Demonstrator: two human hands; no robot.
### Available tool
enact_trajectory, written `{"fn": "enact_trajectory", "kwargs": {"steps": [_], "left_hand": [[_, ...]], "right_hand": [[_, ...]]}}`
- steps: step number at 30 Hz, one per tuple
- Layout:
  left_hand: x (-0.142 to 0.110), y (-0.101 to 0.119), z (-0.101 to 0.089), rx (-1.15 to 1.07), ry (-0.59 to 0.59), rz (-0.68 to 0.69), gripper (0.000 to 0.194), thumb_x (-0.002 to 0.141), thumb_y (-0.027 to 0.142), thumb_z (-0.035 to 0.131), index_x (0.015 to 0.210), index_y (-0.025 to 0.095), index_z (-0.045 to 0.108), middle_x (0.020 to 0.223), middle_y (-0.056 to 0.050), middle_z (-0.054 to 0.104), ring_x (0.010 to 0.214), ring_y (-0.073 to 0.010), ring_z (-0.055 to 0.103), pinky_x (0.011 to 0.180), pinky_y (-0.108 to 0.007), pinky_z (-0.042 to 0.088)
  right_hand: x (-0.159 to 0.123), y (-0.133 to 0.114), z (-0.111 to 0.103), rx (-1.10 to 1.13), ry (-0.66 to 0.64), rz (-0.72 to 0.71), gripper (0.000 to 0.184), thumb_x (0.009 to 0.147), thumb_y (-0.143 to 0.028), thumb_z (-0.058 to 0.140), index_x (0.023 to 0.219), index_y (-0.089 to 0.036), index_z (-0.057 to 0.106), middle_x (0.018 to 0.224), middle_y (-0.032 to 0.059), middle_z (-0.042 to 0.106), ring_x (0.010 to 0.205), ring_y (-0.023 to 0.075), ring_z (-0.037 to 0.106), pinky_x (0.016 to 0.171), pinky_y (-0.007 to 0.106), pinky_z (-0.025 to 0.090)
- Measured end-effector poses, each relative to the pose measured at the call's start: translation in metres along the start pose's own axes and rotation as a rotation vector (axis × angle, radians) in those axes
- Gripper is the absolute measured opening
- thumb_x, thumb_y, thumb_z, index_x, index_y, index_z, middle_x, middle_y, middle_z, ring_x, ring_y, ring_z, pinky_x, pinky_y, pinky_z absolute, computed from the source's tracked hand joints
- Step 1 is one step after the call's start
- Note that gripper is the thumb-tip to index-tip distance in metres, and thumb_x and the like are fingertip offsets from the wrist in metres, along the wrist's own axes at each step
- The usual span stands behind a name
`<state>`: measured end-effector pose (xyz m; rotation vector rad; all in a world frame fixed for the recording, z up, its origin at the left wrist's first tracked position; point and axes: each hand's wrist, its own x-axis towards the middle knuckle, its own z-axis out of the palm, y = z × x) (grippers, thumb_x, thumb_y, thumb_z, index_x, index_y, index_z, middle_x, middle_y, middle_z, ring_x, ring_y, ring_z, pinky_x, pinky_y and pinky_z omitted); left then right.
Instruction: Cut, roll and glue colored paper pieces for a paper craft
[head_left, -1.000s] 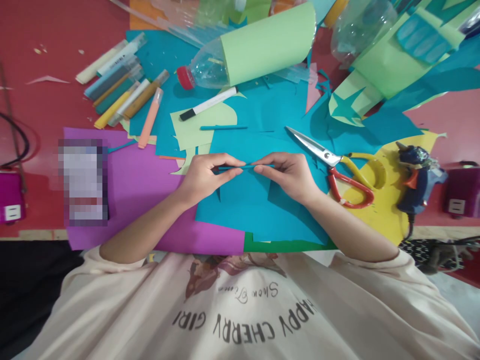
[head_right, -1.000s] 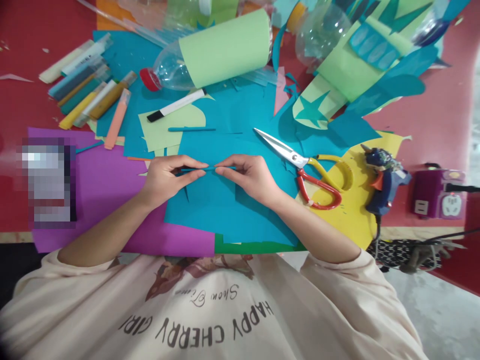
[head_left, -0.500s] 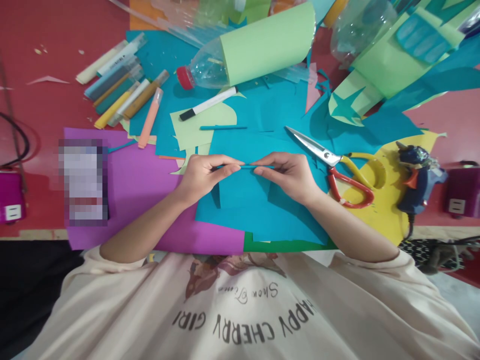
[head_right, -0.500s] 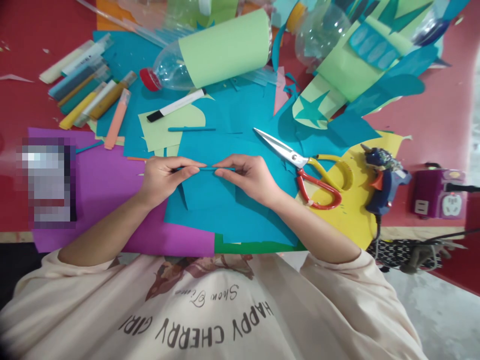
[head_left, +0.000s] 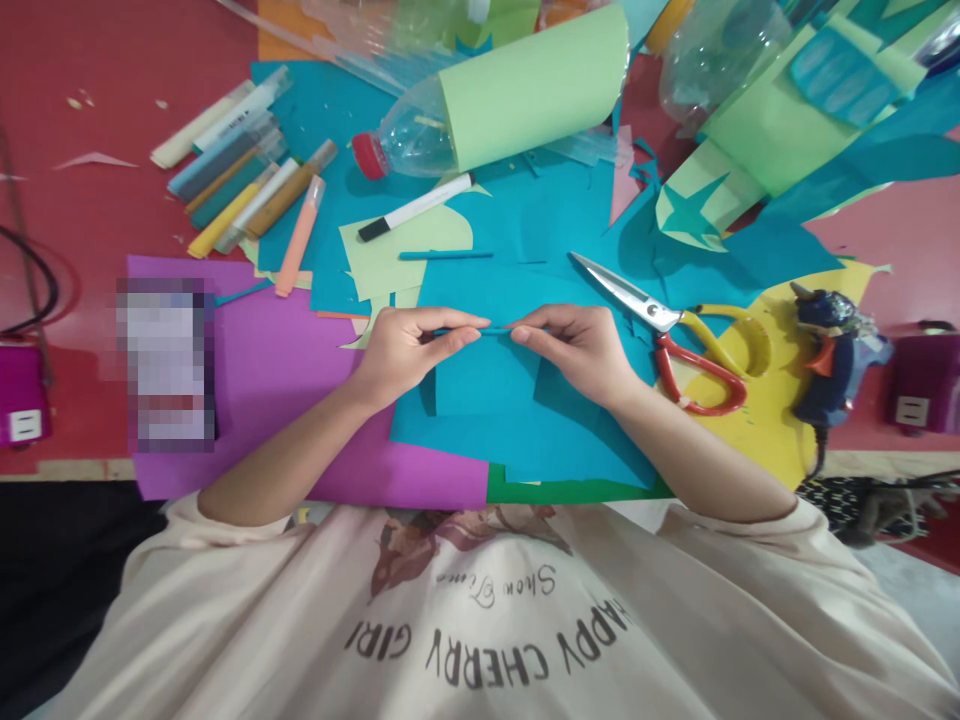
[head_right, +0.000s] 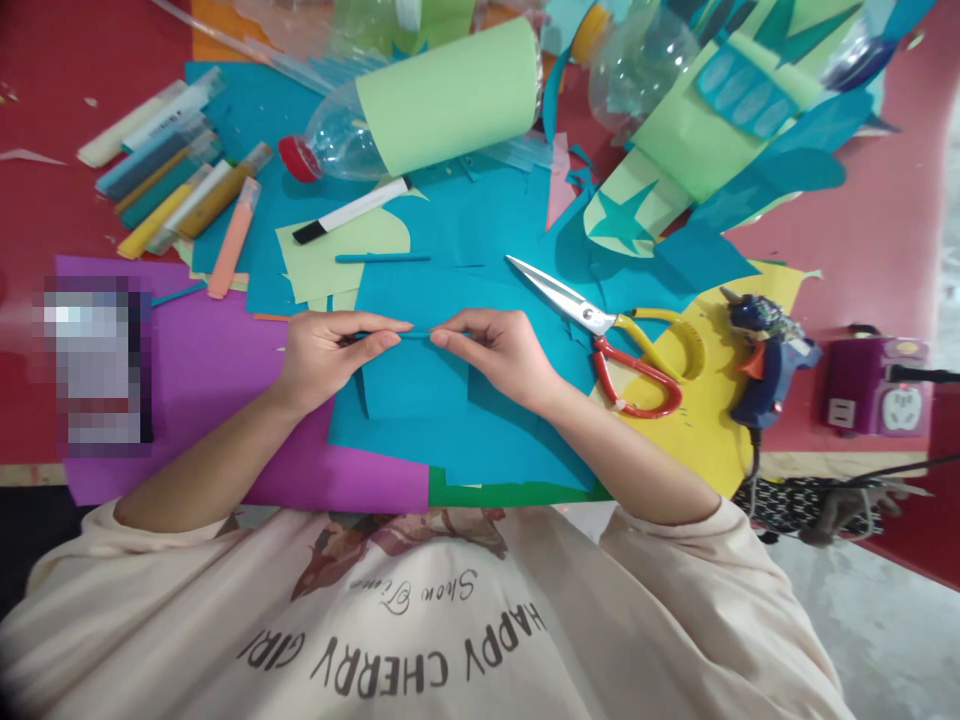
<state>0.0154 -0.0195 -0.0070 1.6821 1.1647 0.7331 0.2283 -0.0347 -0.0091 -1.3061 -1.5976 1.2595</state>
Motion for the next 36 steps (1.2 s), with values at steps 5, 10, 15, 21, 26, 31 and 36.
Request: {"fn": "enact_trajectory", "kwargs": {"steps": [5,10,15,21,26,31,36], "left_hand": [[0.0000,-0.0018,0.0007,-0.019,-0.002,-0.006,0.032,0.082,0.051,0.068,0.092,0.023,0.080,0.091,-0.005,0.079,0.064,-0.0132,0.067,0.052,-0.021,0.047],[0.0009,0.0000,0.0012,-0.030,-0.011,-0.021,0.031,0.081,0.049,0.068,0.092,0.023,0.080,0.091,-0.005,0.079,0.069,-0.0143,0.069,0.054,-0.021,0.048],[0.0015,0.0014,-0.0001,-0.053,-0.003,-0.010,0.035,0.084,0.052,0.065,0.089,0.022,0.081,0.084,-0.004,0.079,0.055,-0.0102,0.059,0.047,-0.021,0.040],[0.0023,-0.0001,-0.0009,-0.055,-0.008,0.000,0.038,0.084,0.054,0.064,0.090,0.020,0.081,0.080,-0.004,0.078,0.047,-0.0068,0.047,0.043,-0.021,0.033],[0.0022,-0.0012,-0.0003,-0.030,-0.006,-0.043,0.035,0.082,0.052,0.066,0.092,0.022,0.080,0.085,-0.005,0.078,0.057,-0.0109,0.058,0.046,-0.022,0.037],[0.0018,-0.0011,0.0003,-0.058,0.002,-0.063,0.029,0.080,0.047,0.069,0.090,0.022,0.081,0.083,-0.004,0.078,0.053,-0.0091,0.054,0.045,-0.021,0.036],[0.0019,-0.0011,0.0010,-0.069,0.018,-0.031,0.022,0.080,0.039,0.070,0.089,0.022,0.080,0.083,-0.003,0.078,0.049,-0.0068,0.049,0.045,-0.021,0.036]], "right_hand": [[-0.0001,0.0011,0.0004,0.017,0.015,-0.030,0.053,0.079,-0.068,0.062,0.072,-0.017,0.076,0.066,0.0038,0.072,0.057,0.0125,0.060,0.051,0.024,0.045],[-0.0005,0.0014,-0.0004,0.024,0.018,-0.023,0.049,0.079,-0.064,0.064,0.076,-0.017,0.078,0.069,0.0045,0.074,0.059,0.0131,0.062,0.051,0.024,0.047],[-0.0009,-0.0006,-0.0012,0.044,-0.001,-0.002,0.045,0.077,-0.062,0.068,0.080,-0.018,0.079,0.080,0.0057,0.077,0.068,0.0157,0.068,0.059,0.026,0.053],[-0.0005,-0.0006,0.0002,0.066,0.010,-0.001,0.045,0.077,-0.063,0.068,0.078,-0.019,0.079,0.080,0.0051,0.078,0.070,0.0165,0.070,0.061,0.027,0.055],[0.0001,0.0007,0.0001,0.069,0.005,0.009,0.040,0.076,-0.059,0.070,0.081,-0.021,0.079,0.082,0.0043,0.078,0.072,0.0167,0.070,0.061,0.027,0.055],[0.0009,0.0010,-0.0003,0.112,0.004,0.019,0.032,0.076,-0.053,0.074,0.082,-0.022,0.080,0.083,0.0039,0.078,0.073,0.0164,0.070,0.061,0.027,0.054],[0.0011,0.0019,0.0003,0.188,0.006,0.017,0.024,0.074,-0.045,0.078,0.082,-0.022,0.080,0.084,0.0035,0.079,0.073,0.0160,0.070,0.061,0.027,0.054]]}}
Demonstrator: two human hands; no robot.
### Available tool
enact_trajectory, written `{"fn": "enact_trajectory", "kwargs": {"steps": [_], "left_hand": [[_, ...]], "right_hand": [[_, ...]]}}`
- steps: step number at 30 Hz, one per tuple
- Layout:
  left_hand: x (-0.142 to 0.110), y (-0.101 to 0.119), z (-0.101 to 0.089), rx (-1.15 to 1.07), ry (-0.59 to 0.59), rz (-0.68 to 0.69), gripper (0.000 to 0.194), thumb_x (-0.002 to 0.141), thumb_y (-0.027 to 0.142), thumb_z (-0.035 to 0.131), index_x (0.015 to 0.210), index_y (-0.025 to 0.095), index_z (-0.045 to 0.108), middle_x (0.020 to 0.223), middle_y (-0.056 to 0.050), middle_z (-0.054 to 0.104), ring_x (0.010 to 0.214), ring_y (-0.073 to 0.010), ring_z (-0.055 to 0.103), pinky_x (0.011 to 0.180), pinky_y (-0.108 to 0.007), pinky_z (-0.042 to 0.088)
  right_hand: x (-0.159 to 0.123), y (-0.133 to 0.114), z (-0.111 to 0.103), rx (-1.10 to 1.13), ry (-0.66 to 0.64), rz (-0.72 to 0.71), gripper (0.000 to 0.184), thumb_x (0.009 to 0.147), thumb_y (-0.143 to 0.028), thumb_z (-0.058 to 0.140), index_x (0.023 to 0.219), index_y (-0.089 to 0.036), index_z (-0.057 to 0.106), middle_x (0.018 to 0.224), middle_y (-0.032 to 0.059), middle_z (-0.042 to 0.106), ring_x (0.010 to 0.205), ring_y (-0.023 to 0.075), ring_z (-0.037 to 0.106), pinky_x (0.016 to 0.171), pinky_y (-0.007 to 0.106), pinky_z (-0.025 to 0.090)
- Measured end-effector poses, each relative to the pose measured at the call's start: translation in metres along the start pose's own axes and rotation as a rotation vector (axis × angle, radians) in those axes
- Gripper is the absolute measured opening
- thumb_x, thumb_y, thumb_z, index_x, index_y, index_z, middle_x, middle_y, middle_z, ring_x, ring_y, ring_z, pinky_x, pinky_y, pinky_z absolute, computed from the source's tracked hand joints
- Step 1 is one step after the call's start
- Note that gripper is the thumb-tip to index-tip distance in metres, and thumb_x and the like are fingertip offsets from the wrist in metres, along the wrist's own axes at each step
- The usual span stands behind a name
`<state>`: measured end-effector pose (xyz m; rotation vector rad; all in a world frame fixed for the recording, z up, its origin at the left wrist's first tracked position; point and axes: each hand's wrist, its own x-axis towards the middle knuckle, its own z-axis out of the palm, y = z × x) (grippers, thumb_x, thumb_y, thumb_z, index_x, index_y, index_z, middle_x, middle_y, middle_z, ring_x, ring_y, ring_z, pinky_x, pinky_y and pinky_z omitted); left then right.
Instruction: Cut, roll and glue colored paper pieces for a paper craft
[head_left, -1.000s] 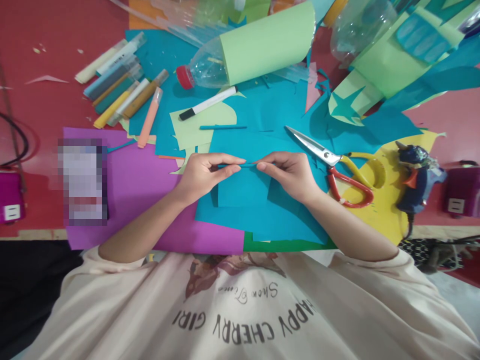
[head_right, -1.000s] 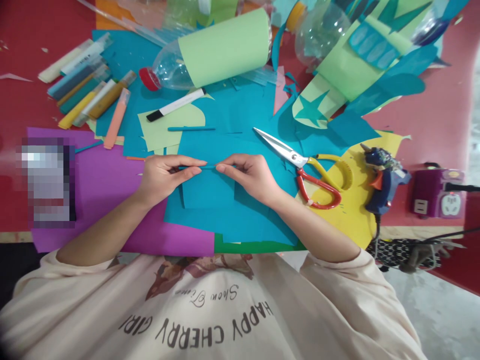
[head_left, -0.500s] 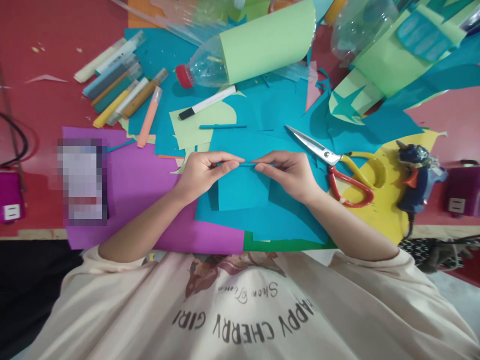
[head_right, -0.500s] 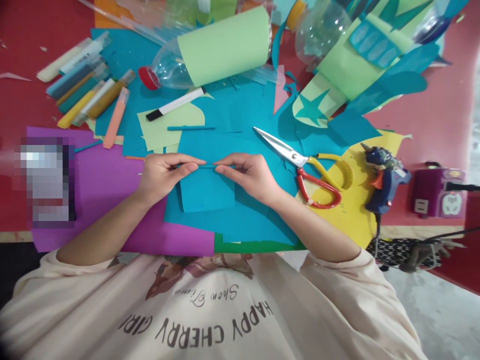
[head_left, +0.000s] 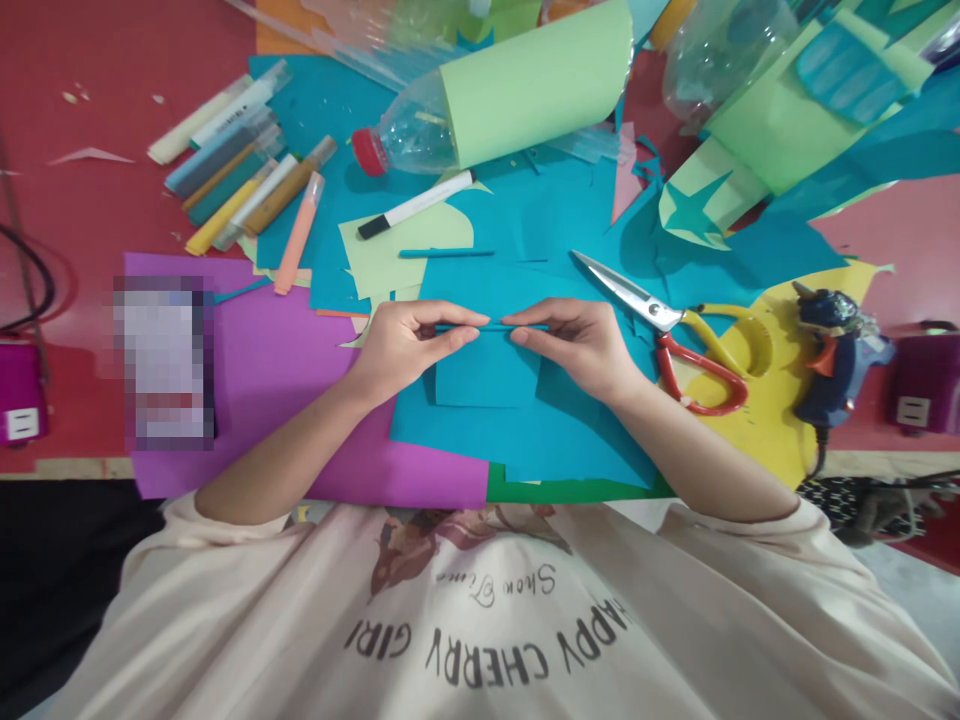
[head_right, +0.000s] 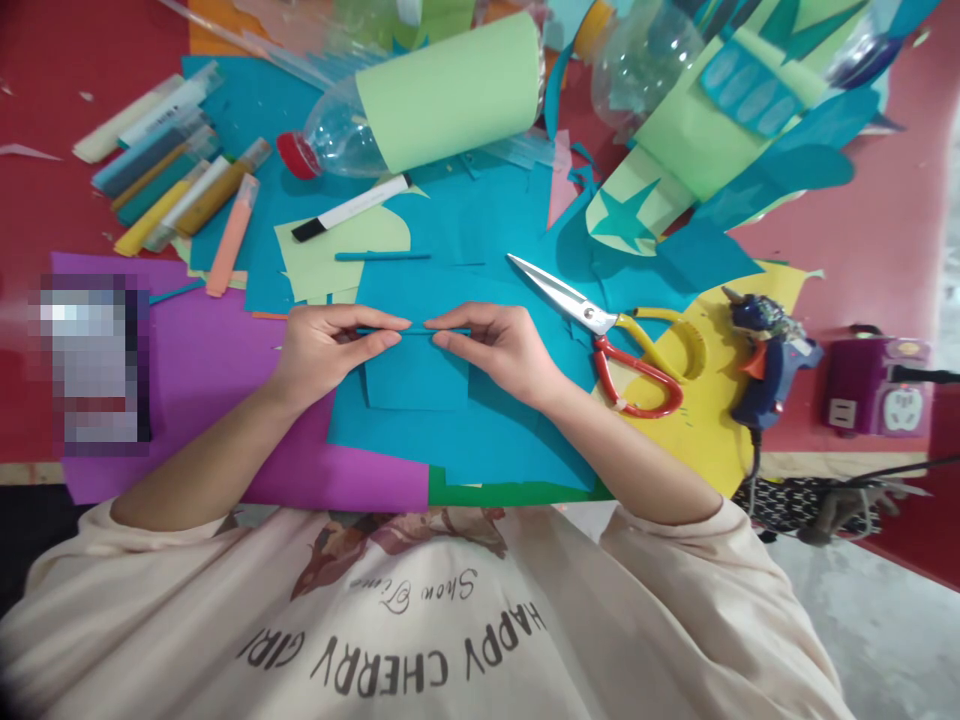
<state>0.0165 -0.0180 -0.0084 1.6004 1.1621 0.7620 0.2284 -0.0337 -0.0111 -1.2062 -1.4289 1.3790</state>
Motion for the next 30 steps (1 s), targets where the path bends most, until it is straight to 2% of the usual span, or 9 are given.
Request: {"fn": "enact_trajectory", "kwargs": {"steps": [3,5,10,14,18,22,25,30], "left_hand": [[0.0009,-0.0006,0.0001,0.017,-0.003,0.010,0.020,0.080,0.037,0.069,0.087,0.022,0.080,0.079,-0.002,0.077,0.048,-0.0067,0.048,0.044,-0.022,0.035],[0.0020,-0.0004,0.0001,0.011,-0.015,0.024,0.019,0.080,0.036,0.069,0.085,0.021,0.078,0.077,-0.002,0.076,0.052,-0.0083,0.053,0.046,-0.022,0.038],[0.0021,0.0035,0.0001,-0.001,-0.110,0.077,0.013,0.082,0.024,0.060,0.076,0.019,0.070,0.088,-0.003,0.074,0.077,-0.0122,0.065,0.061,-0.021,0.047],[-0.0021,0.0063,0.0003,0.047,-0.164,0.107,0.013,0.084,0.019,0.052,0.078,0.019,0.063,0.087,-0.002,0.070,0.073,-0.0101,0.062,0.065,-0.021,0.048],[-0.0042,0.0051,0.0005,-0.001,-0.180,0.100,0.010,0.084,0.027,0.057,0.078,0.019,0.059,0.080,-0.001,0.068,0.071,-0.0106,0.062,0.062,-0.020,0.047],[-0.0020,0.0025,0.0006,0.042,-0.175,-0.029,0.023,0.085,0.042,0.060,0.092,0.020,0.064,0.080,-0.001,0.070,0.063,-0.0105,0.060,0.056,-0.021,0.044],[0.0003,0.0018,0.0006,0.104,-0.194,-0.024,0.034,0.088,0.050,0.056,0.092,0.019,0.070,0.084,-0.003,0.073,0.069,-0.0123,0.063,0.060,-0.022,0.046],[0.0021,0.0024,0.0007,0.088,-0.117,0.005,0.039,0.088,0.054,0.057,0.086,0.019,0.073,0.085,-0.004,0.075,0.077,-0.0156,0.067,0.067,-0.023,0.050]], "right_hand": [[-0.0002,0.0016,0.0003,0.027,0.016,-0.019,0.016,0.073,-0.037,0.079,0.082,-0.024,0.080,0.083,0.0027,0.079,0.072,0.0154,0.069,0.060,0.026,0.054],[-0.0002,0.0024,0.0004,0.037,0.023,-0.022,0.012,0.073,-0.032,0.079,0.081,-0.024,0.080,0.084,0.0025,0.079,0.071,0.0154,0.070,0.060,0.026,0.053],[-0.0003,0.0024,0.0012,0.039,0.027,-0.016,0.008,0.072,-0.029,0.078,0.078,-0.024,0.080,0.083,0.0025,0.079,0.069,0.0151,0.068,0.058,0.026,0.052],[-0.0026,0.0010,0.0032,0.001,0.025,0.006,0.008,0.072,-0.028,0.077,0.078,-0.023,0.081,0.082,0.0027,0.079,0.060,0.0123,0.062,0.050,0.024,0.046],[-0.0046,-0.0010,0.0047,0.002,0.004,0.031,0.009,0.072,-0.025,0.076,0.079,-0.023,0.081,0.082,0.0027,0.079,0.061,0.0129,0.064,0.053,0.025,0.048],[-0.0041,-0.0017,0.0036,0.015,-0.005,0.033,0.009,0.072,-0.023,0.076,0.079,-0.023,0.081,0.083,0.0022,0.080,0.067,0.0146,0.068,0.057,0.025,0.052],[-0.0029,-0.0011,0.0027,0.017,-0.001,0.040,0.010,0.073,-0.030,0.077,0.079,-0.023,0.081,0.086,0.0031,0.080,0.073,0.0169,0.071,0.062,0.027,0.056],[-0.0003,0.0001,0.0028,0.042,0.020,0.060,0.027,0.069,-0.045,0.081,0.084,-0.023,0.080,0.088,0.0041,0.079,0.073,0.0166,0.069,0.061,0.028,0.055]]}}
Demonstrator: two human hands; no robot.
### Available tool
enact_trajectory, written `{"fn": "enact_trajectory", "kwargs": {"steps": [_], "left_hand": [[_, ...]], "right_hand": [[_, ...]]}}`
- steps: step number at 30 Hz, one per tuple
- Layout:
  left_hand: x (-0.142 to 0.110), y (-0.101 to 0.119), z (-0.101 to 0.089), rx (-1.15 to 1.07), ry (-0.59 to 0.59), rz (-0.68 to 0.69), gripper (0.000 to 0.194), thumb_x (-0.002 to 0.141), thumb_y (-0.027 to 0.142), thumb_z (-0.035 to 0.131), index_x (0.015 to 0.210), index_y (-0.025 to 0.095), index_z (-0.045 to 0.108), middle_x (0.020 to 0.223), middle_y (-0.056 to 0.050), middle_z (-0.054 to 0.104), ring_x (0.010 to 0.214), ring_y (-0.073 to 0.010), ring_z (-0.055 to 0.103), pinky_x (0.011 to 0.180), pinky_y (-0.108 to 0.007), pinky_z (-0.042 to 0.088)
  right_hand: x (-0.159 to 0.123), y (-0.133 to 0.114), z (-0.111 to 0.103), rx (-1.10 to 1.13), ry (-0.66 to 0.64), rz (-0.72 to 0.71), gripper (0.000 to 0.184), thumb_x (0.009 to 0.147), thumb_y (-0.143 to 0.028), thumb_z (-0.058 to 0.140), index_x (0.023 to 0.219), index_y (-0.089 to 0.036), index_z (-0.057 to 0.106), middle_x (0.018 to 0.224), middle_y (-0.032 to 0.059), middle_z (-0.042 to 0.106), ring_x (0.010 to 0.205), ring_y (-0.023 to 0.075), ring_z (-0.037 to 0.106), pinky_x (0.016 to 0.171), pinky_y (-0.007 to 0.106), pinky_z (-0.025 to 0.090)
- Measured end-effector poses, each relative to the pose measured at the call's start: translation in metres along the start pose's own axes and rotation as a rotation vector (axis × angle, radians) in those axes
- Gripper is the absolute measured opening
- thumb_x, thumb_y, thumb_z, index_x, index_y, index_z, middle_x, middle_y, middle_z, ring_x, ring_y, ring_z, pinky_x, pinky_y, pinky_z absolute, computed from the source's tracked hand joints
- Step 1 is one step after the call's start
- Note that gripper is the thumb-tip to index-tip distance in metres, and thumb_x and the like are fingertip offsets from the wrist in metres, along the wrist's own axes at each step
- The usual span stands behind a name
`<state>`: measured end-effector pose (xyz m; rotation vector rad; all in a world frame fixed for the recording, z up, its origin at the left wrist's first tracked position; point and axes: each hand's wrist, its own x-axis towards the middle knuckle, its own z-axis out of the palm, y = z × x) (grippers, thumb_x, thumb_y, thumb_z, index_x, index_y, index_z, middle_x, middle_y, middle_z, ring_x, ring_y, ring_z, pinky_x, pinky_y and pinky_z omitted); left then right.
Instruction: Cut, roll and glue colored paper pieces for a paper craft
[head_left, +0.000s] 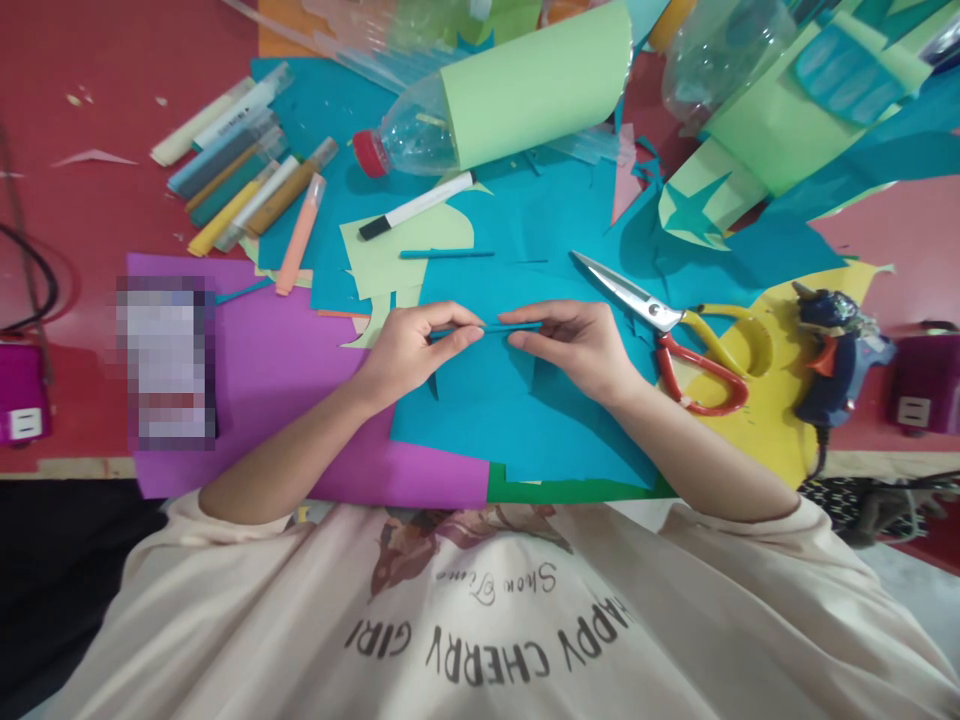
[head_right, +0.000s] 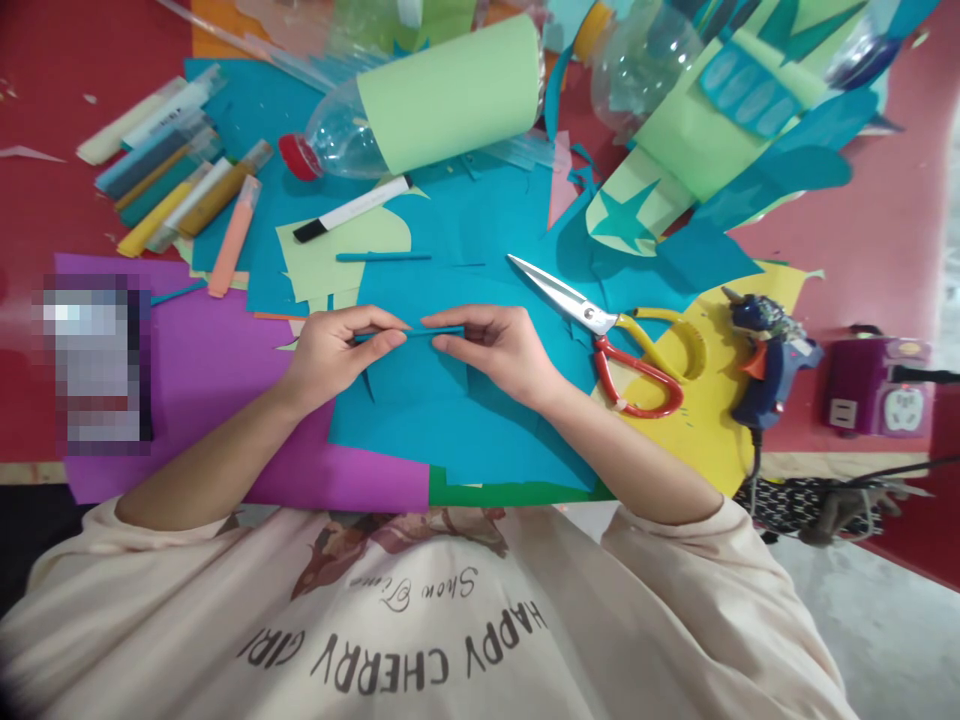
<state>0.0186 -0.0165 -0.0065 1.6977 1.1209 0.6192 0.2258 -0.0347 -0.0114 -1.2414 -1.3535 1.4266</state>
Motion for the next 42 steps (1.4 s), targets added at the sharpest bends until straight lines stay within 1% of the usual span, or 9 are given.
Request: {"fn": "enact_trajectory", "kwargs": {"steps": [2,7,11,17,23,29,34,39,42], "left_hand": [[0.0002,-0.0002,0.0000,-0.016,0.033,0.005,0.036,0.087,0.052,0.059,0.086,0.019,0.073,0.084,-0.004,0.075,0.077,-0.0154,0.067,0.069,-0.023,0.051],[-0.0001,-0.0016,0.0007,-0.011,0.054,-0.008,0.035,0.086,0.051,0.061,0.086,0.019,0.074,0.085,-0.004,0.076,0.077,-0.0157,0.068,0.070,-0.023,0.052],[-0.0009,-0.0010,0.0011,-0.031,0.050,-0.012,0.029,0.086,0.045,0.062,0.087,0.019,0.074,0.087,-0.004,0.076,0.078,-0.0152,0.069,0.071,-0.023,0.052],[-0.0020,0.0006,0.0024,-0.024,0.081,0.013,0.025,0.085,0.043,0.064,0.088,0.020,0.073,0.089,-0.005,0.076,0.082,-0.0164,0.070,0.073,-0.024,0.054],[-0.0007,-0.0002,0.0012,-0.073,0.073,0.017,0.019,0.082,0.037,0.067,0.086,0.019,0.072,0.089,-0.005,0.076,0.082,-0.0169,0.070,0.069,-0.024,0.054],[-0.0021,0.0008,0.0023,-0.059,0.090,0.020,0.019,0.082,0.038,0.067,0.084,0.021,0.073,0.088,-0.004,0.077,0.081,-0.0167,0.070,0.068,-0.024,0.054],[-0.0041,0.0011,0.0049,-0.052,0.051,0.031,0.028,0.083,0.047,0.066,0.086,0.021,0.074,0.089,-0.005,0.077,0.083,-0.0179,0.071,0.070,-0.025,0.055],[-0.0046,0.0015,0.0052,-0.101,0.033,-0.009,0.027,0.081,0.044,0.068,0.086,0.019,0.074,0.088,-0.005,0.077,0.081,-0.0171,0.071,0.065,-0.023,0.053],[-0.0053,0.0033,0.0047,-0.105,0.030,-0.029,0.026,0.082,0.043,0.067,0.088,0.019,0.075,0.089,-0.005,0.078,0.081,-0.0177,0.071,0.063,-0.023,0.053]], "right_hand": [[0.0007,0.0003,-0.0003,0.006,0.015,0.005,0.032,0.068,-0.049,0.081,0.086,-0.022,0.080,0.083,0.0039,0.077,0.067,0.0144,0.065,0.057,0.026,0.052],[0.0003,0.0013,-0.0015,-0.045,0.052,0.015,0.032,0.072,-0.051,0.077,0.080,-0.019,0.080,0.056,-0.0005,0.063,0.050,0.0083,0.045,0.046,0.023,0.035],[-0.0001,0.0013,-0.0014,-0.057,0.077,-0.007,0.026,0.072,-0.044,0.078,0.081,-0.020,0.080,0.061,0.0006,0.068,0.051,0.0086,0.046,0.047,0.024,0.037],[0.0012,0.0002,-0.0004,-0.017,0.067,-0.042,0.014,0.072,-0.034,0.079,0.078,-0.022,0.080,0.077,0.0032,0.077,0.065,0.0138,0.065,0.059,0.027,0.052],[0.0002,0.0009,0.0002,-0.013,0.045,-0.056,0.020,0.072,-0.043,0.079,0.076,-0.024,0.079,0.082,0.0035,0.078,0.075,0.0179,0.071,0.067,0.031,0.058],[-0.0006,0.0024,0.0003,-0.008,0.004,-0.015,0.044,0.071,-0.060,0.075,0.092,-0.022,0.077,0.084,0.0042,0.077,0.076,0.0173,0.070,0.063,0.027,0.056],[-0.0013,-0.0014,0.0000,-0.186,-0.044,-0.001,0.047,0.075,-0.065,0.068,0.071,-0.018,0.076,0.069,0.0042,0.073,0.058,0.0130,0.058,0.052,0.025,0.044],[-0.0022,-0.0033,0.0000,-0.241,-0.024,-0.029,0.048,0.075,-0.063,0.069,0.069,-0.016,0.076,0.064,0.0045,0.070,0.052,0.0104,0.047,0.048,0.025,0.037],[-0.0019,-0.0045,0.0000,-0.239,-0.023,-0.033,0.049,0.075,-0.065,0.068,0.068,-0.017,0.075,0.065,0.0043,0.070,0.051,0.0101,0.047,0.047,0.025,0.037]]}}
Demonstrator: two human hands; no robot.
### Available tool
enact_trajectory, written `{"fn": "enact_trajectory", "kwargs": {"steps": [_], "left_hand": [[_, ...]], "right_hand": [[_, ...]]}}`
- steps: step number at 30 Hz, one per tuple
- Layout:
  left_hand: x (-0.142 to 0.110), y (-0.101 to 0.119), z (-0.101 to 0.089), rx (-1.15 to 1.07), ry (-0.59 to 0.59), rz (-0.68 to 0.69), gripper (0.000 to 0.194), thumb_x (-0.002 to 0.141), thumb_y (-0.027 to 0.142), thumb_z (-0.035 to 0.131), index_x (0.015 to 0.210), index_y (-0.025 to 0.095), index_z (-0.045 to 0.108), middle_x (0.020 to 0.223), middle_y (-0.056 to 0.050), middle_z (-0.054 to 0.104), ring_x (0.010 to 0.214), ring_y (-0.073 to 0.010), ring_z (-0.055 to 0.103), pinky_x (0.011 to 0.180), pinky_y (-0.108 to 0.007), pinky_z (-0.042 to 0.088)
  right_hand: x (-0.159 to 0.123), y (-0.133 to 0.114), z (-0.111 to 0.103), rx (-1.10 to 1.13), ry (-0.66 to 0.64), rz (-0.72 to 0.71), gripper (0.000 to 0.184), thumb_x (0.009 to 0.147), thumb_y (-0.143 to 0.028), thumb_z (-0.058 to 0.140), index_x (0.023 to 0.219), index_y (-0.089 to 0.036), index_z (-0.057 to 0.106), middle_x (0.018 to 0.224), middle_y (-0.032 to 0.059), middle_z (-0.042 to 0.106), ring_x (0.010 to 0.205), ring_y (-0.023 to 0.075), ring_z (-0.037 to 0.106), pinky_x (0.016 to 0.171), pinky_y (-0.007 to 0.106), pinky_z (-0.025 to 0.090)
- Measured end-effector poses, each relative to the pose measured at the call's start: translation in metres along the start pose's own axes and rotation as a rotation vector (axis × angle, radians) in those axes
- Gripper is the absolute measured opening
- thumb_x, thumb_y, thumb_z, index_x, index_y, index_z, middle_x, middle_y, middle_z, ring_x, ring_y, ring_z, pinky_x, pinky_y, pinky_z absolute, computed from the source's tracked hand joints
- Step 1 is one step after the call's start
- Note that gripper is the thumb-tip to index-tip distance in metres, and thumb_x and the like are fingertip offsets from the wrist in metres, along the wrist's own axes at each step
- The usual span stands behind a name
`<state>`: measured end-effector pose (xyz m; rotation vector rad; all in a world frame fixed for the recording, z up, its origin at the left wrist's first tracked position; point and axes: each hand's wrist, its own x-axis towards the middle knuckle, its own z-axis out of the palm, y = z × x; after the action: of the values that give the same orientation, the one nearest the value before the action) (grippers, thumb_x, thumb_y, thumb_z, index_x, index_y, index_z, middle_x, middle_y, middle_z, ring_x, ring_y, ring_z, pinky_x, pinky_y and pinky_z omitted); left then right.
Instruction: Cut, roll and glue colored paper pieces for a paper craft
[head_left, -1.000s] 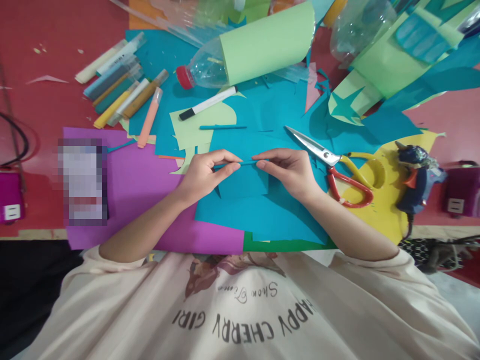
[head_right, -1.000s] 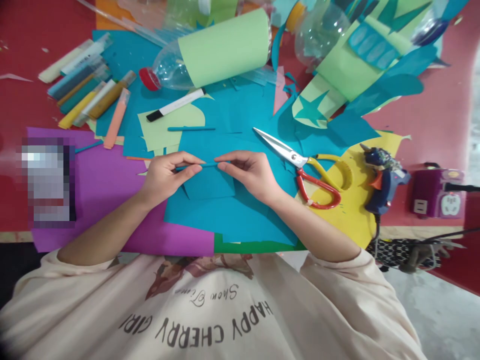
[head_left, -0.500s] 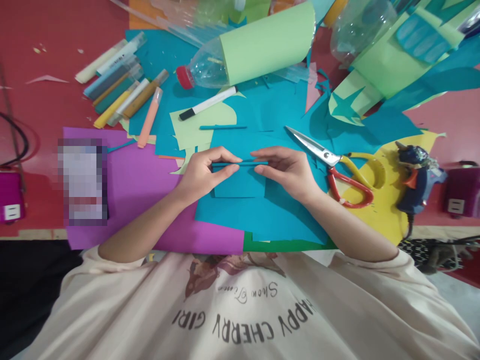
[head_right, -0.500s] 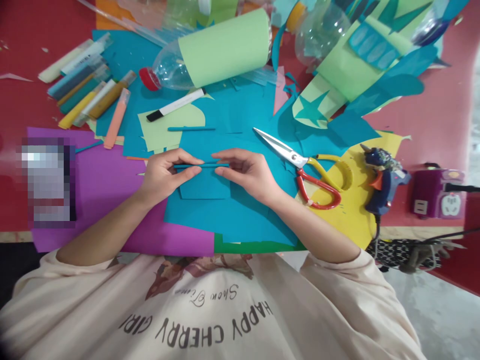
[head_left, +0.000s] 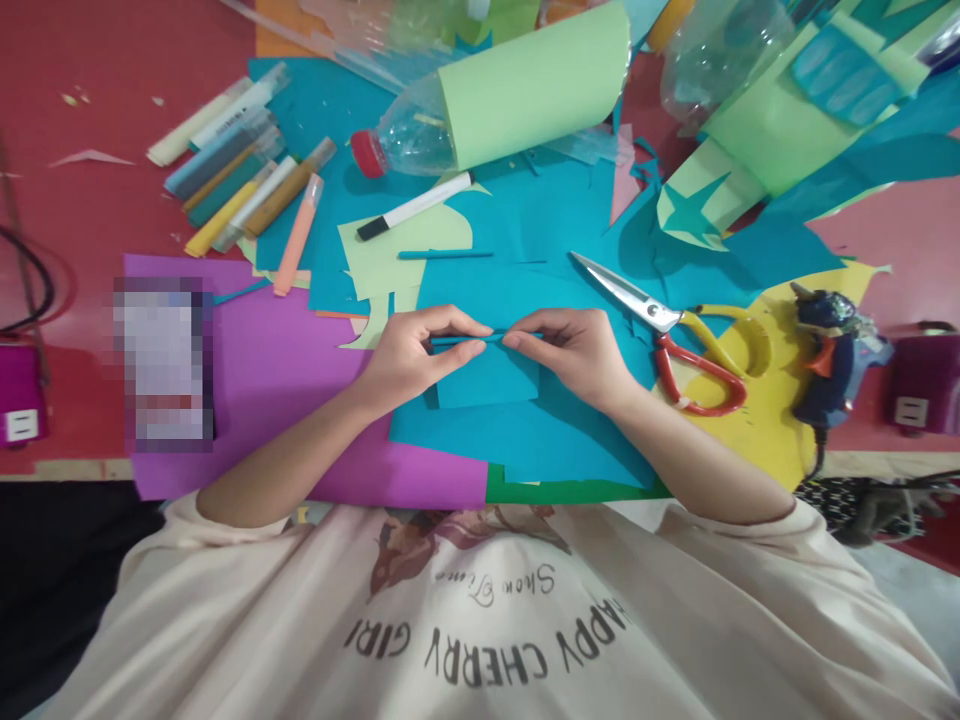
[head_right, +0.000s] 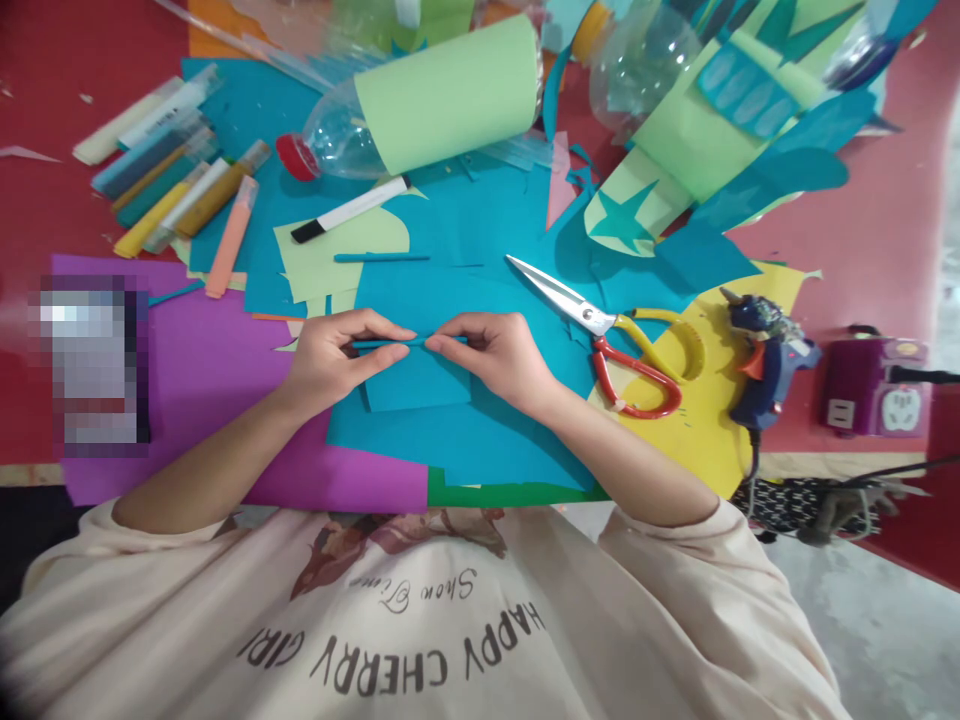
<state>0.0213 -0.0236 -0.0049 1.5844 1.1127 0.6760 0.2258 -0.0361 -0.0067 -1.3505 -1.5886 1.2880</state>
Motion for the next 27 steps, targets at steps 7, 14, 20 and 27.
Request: {"fn": "enact_trajectory", "kwargs": {"steps": [7,14,20,27], "left_hand": [[0.000,0.001,0.000,0.059,0.015,0.008,0.026,0.085,0.041,0.062,0.088,0.020,0.075,0.091,-0.005,0.077,0.085,-0.0167,0.071,0.067,-0.022,0.053],[0.001,0.000,0.003,0.029,0.055,0.045,0.015,0.084,0.034,0.064,0.086,0.020,0.069,0.091,-0.004,0.075,0.085,-0.0160,0.071,0.067,-0.022,0.054],[-0.005,-0.001,0.011,0.062,0.148,0.148,0.008,0.086,0.028,0.060,0.085,0.021,0.064,0.091,-0.003,0.073,0.085,-0.0138,0.069,0.074,-0.023,0.055],[-0.006,-0.002,0.011,0.138,0.034,0.401,0.011,0.090,0.019,0.051,0.083,0.020,0.060,0.081,-0.002,0.068,0.076,-0.0122,0.064,0.072,-0.024,0.052]], "right_hand": [[0.001,0.002,0.000,0.048,0.003,0.007,0.045,0.074,-0.063,0.070,0.071,-0.018,0.075,0.069,0.0042,0.072,0.056,0.0120,0.054,0.051,0.026,0.042],[0.004,0.008,0.005,0.174,0.075,0.041,0.045,0.066,-0.063,0.077,0.078,-0.019,0.075,0.075,0.0028,0.071,0.057,0.0100,0.051,0.050,0.025,0.039],[0.007,0.005,0.015,0.449,0.180,0.199,0.047,0.052,-0.062,0.084,0.064,-0.019,0.070,0.058,-0.0040,0.059,0.053,0.0073,0.046,0.051,0.022,0.040],[0.007,-0.003,0.015,0.567,0.132,0.215,0.038,0.051,-0.053,0.088,0.064,-0.021,0.071,0.067,-0.0017,0.069,0.063,0.0114,0.059,0.062,0.026,0.052]]}}
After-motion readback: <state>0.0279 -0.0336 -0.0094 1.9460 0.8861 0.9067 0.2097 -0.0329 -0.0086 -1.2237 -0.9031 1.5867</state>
